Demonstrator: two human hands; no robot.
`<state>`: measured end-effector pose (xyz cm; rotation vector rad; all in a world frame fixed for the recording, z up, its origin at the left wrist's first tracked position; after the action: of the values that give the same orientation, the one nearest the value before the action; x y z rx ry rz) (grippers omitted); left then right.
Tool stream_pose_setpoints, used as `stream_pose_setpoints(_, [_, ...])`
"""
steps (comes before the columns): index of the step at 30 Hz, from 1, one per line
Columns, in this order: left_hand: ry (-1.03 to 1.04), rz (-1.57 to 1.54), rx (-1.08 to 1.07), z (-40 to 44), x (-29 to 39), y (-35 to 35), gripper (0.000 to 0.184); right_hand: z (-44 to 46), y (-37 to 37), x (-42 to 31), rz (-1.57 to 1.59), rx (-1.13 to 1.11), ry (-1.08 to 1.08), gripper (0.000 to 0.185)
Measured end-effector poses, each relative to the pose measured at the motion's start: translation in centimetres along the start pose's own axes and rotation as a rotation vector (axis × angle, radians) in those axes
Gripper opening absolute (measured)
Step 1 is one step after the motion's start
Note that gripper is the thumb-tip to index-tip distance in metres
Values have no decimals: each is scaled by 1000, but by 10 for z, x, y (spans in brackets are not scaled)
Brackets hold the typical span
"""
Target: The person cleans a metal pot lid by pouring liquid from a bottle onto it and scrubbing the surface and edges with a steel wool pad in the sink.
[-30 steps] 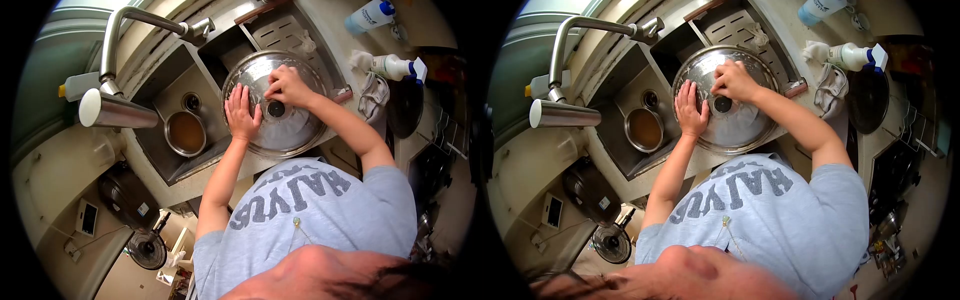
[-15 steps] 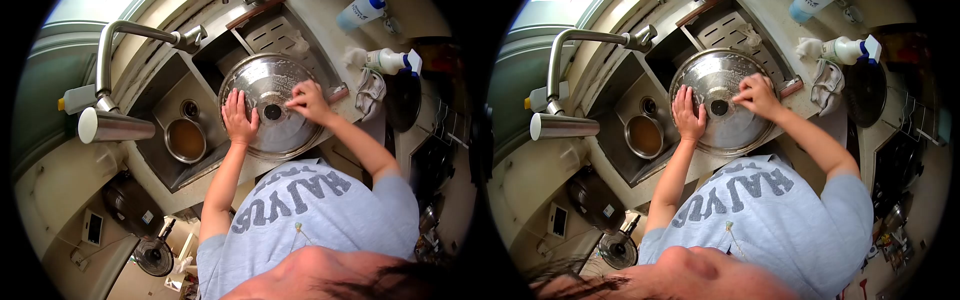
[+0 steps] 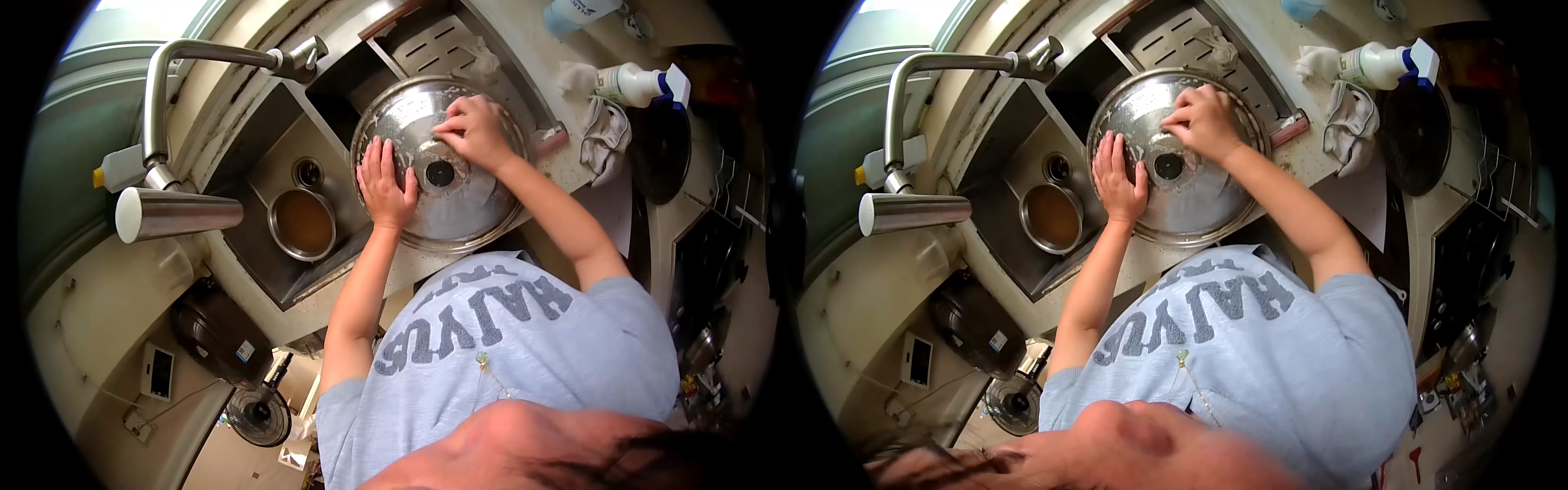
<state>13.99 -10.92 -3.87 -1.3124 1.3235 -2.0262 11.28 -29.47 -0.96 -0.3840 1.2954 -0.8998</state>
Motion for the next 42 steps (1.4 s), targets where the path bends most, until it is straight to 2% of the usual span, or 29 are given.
stream_pose_setpoints(6, [18, -18, 19, 1, 0, 2, 62, -54, -5, -5, 66, -19, 68, 6])
stream_pose_setpoints(9, [9, 2, -12, -2, -1, 1, 63, -10, 8, -16, 61, -80, 9, 6])
stream_pose_setpoints(12, [25, 4, -3, -2, -1, 2, 63, -24, 4, -10, 64, -96, -7, 6])
stream_pose_setpoints(13, [20, 6, -1, -2, 0, 2, 62, -35, -2, -3, 49, -142, 45, 5])
stream_pose_setpoints(18, [41, 31, 1, -3, 6, -4, 58, -19, 8, -17, 31, -91, 21, 5])
stream_pose_setpoints(24, [33, -2, 11, -2, 1, 1, 62, -46, -6, -7, -1, -74, 133, 7])
stream_pose_setpoints(26, [35, 6, -6, -3, 1, 1, 62, -22, 4, -15, 0, -33, 65, 7])
stream_pose_setpoints(28, [42, 0, -7, -2, -1, 2, 62, -11, 15, -14, 62, -62, 91, 6])
stream_pose_setpoints(32, [34, -10, 18, 1, 1, 1, 61, -55, -12, -5, 16, -78, 133, 7])
stream_pose_setpoints(37, [26, 9, 4, -1, 3, 1, 61, -13, 8, -9, 40, -29, 111, 5])
stream_pose_setpoints(42, [47, -20, 37, 0, 3, 1, 60, -67, -13, -9, -36, 19, 177, 7])
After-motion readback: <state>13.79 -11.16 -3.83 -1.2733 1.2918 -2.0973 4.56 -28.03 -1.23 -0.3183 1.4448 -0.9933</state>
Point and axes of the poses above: each hand's wrist, its own z-axis towards the middle knuckle, its own y-axis out of the palm, x = y × z, the point moved 10 cm from there along z, towards the middle knuckle, and after that the axes turned 1 degree about y, right-handed, at the moved point
